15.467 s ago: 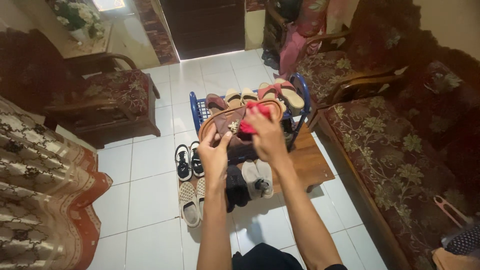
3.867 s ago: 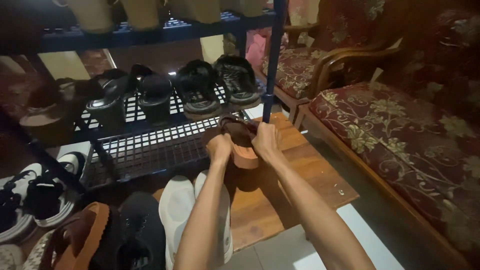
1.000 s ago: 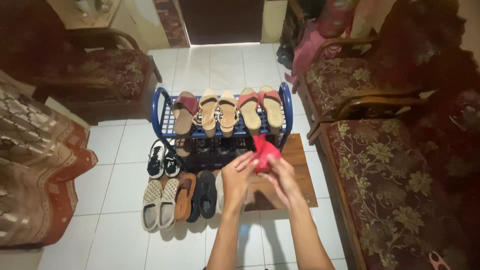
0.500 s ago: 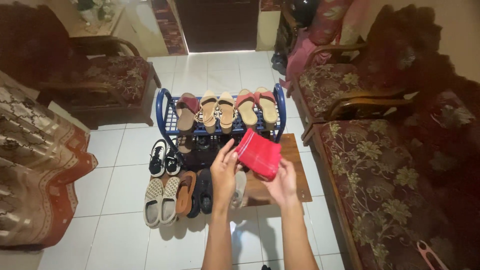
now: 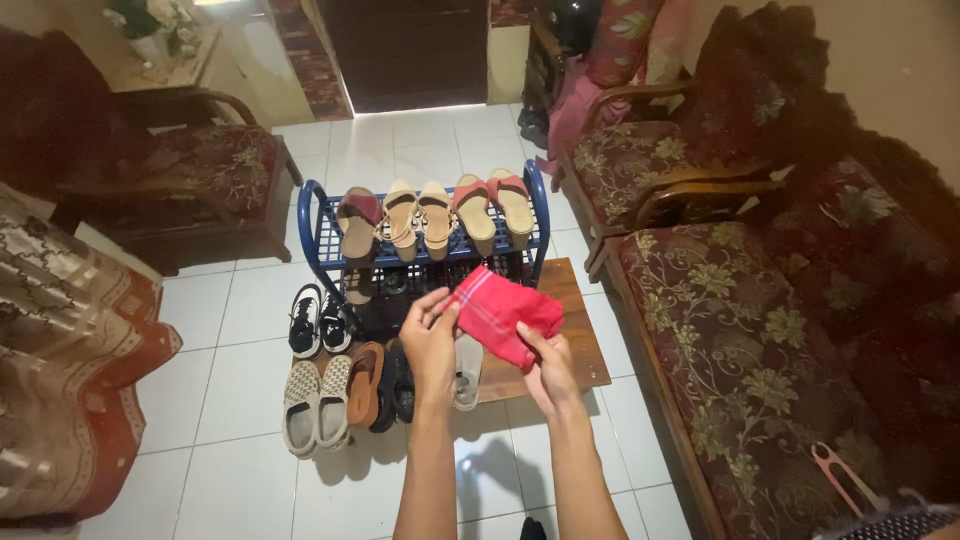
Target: Cleaning a pair of shoes by wiping them with a cloth
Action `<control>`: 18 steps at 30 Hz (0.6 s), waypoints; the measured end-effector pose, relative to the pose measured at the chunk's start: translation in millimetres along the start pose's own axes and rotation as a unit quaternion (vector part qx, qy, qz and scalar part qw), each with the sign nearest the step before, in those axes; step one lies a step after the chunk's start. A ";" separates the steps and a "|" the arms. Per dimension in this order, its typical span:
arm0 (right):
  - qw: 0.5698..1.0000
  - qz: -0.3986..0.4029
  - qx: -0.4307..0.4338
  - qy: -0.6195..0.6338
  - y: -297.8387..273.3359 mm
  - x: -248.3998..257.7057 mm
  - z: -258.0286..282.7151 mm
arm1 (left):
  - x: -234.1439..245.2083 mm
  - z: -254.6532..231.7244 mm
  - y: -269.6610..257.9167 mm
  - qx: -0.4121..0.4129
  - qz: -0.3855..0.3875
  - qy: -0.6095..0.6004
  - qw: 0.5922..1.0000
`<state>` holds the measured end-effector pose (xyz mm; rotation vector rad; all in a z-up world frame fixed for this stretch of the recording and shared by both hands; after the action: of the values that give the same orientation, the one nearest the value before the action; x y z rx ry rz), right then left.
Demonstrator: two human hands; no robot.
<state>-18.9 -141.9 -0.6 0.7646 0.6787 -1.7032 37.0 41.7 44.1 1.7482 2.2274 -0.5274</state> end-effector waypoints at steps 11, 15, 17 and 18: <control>0.997 -0.057 -0.046 -0.005 -5.1 -20.4 -22.9 | 10.4 21.5 12.7 -0.027 0.069 0.044 0.996; 0.989 -0.138 -0.046 0.017 2.6 -22.5 -52.6 | 8.9 -51.2 1.2 -0.188 -0.002 0.337 0.923; 0.986 -0.157 -0.034 0.039 9.1 -33.8 -48.8 | -6.7 -55.4 1.8 -0.247 0.065 0.312 0.915; 0.982 -0.174 -0.023 0.063 11.3 -36.2 -47.8 | -18.4 -57.7 -2.6 -0.304 0.131 0.286 0.899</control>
<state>6.4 -86.4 -3.1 0.7580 0.9830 -1.9570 40.0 50.2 104.1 1.9267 2.0728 0.7640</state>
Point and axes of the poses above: each hand's wrist, its own y-axis towards the middle knuckle, its own x-axis out of the back of the hand, z = x × y, the point moved 7 cm from there along y, towards the middle knuckle, and after that the axes turned 4 degrees about -z, right-handed, at the moved point
